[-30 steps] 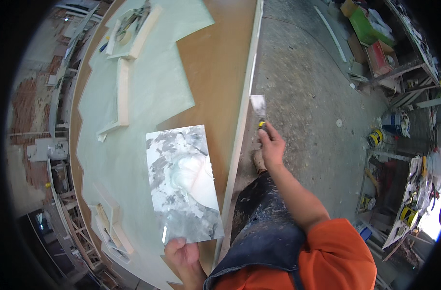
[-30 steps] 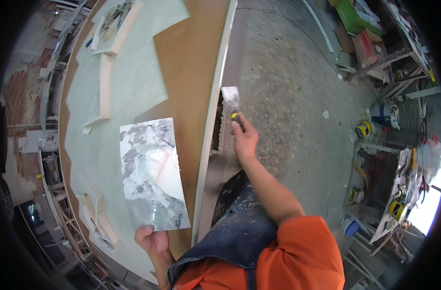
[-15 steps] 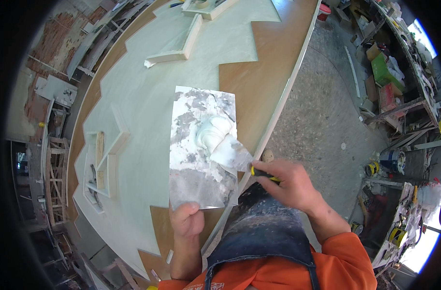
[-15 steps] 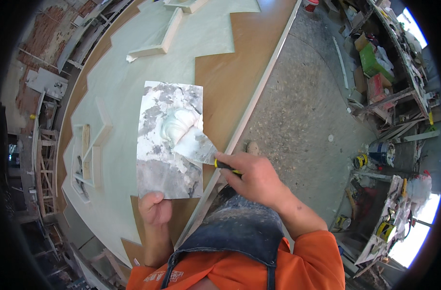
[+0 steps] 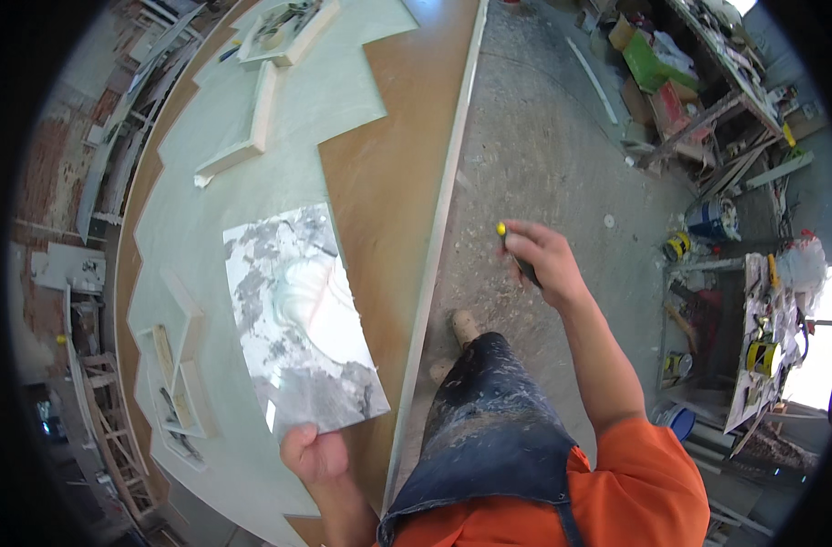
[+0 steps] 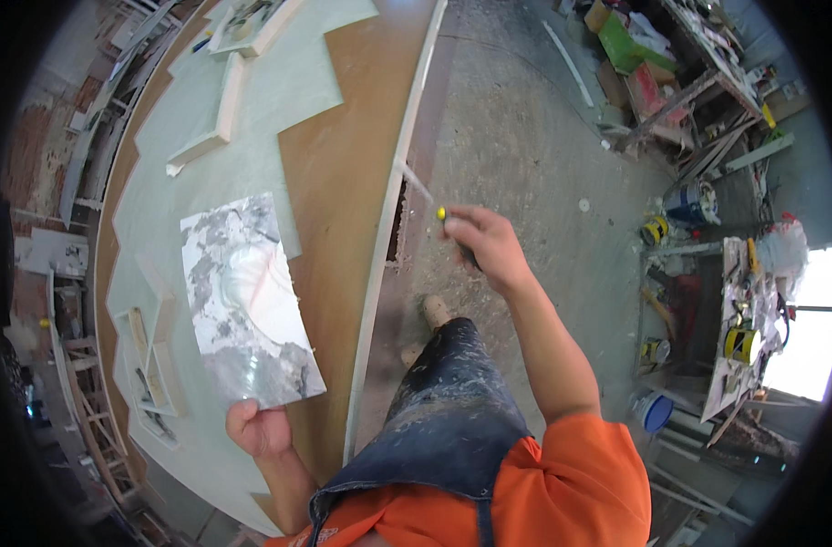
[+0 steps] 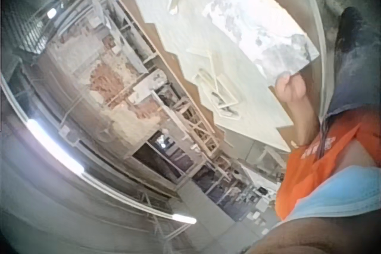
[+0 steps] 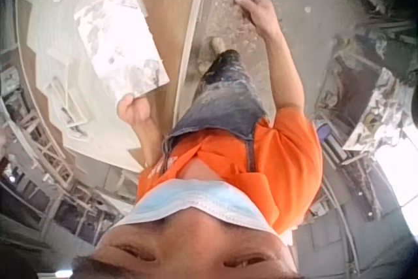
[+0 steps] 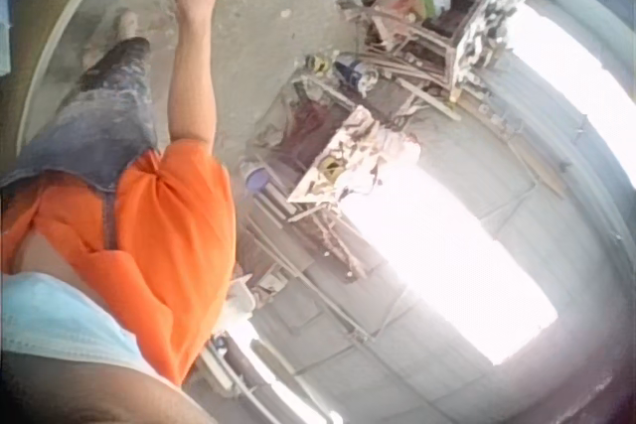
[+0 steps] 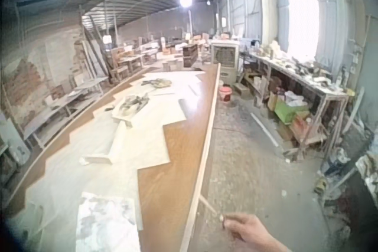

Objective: The person scoops white filler from a red bucket onto a metal hawk and uses a putty knife to apply it along the edges of a large wooden panel. They repeatedly load the knife and smooth the filler into seams and joints on the panel's surface.

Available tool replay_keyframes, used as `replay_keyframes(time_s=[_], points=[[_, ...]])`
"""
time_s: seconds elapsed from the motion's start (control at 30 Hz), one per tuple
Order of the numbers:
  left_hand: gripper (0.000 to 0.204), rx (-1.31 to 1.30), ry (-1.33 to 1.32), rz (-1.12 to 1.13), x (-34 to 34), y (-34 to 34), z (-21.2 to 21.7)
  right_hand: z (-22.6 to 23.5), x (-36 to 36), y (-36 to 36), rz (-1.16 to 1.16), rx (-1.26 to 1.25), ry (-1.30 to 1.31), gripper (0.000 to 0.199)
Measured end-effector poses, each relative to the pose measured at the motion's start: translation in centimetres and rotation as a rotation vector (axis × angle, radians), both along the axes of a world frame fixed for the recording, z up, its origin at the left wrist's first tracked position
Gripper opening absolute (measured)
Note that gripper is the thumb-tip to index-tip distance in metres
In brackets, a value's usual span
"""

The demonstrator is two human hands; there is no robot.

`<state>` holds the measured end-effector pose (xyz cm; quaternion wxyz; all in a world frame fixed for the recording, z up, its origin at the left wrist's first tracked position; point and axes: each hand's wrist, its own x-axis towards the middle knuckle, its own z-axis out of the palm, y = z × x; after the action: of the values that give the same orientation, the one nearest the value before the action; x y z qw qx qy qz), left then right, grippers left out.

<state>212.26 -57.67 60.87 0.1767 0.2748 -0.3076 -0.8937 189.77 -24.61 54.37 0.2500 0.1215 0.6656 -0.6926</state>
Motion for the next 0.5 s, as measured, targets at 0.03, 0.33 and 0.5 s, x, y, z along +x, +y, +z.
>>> replay_keyframes(time_s=[0.03, 0.33, 0.5], points=[[0.086, -0.011, -0.015, -0.006, 0.3, -0.2, 0.7, -1.4, -0.9, -0.8, -0.082, -0.11, -0.002, 0.042], [0.091, 0.04, -0.199, 0.004, 3.9, -0.5, 4.0, -7.6, -5.2, -7.0, -0.354, -0.275, 0.063, 0.042], [0.089, 0.034, -0.224, 0.008, 4.4, -0.2, 4.0, -8.3, -6.5, -7.8, -0.351, -0.167, 0.099, 0.043]])
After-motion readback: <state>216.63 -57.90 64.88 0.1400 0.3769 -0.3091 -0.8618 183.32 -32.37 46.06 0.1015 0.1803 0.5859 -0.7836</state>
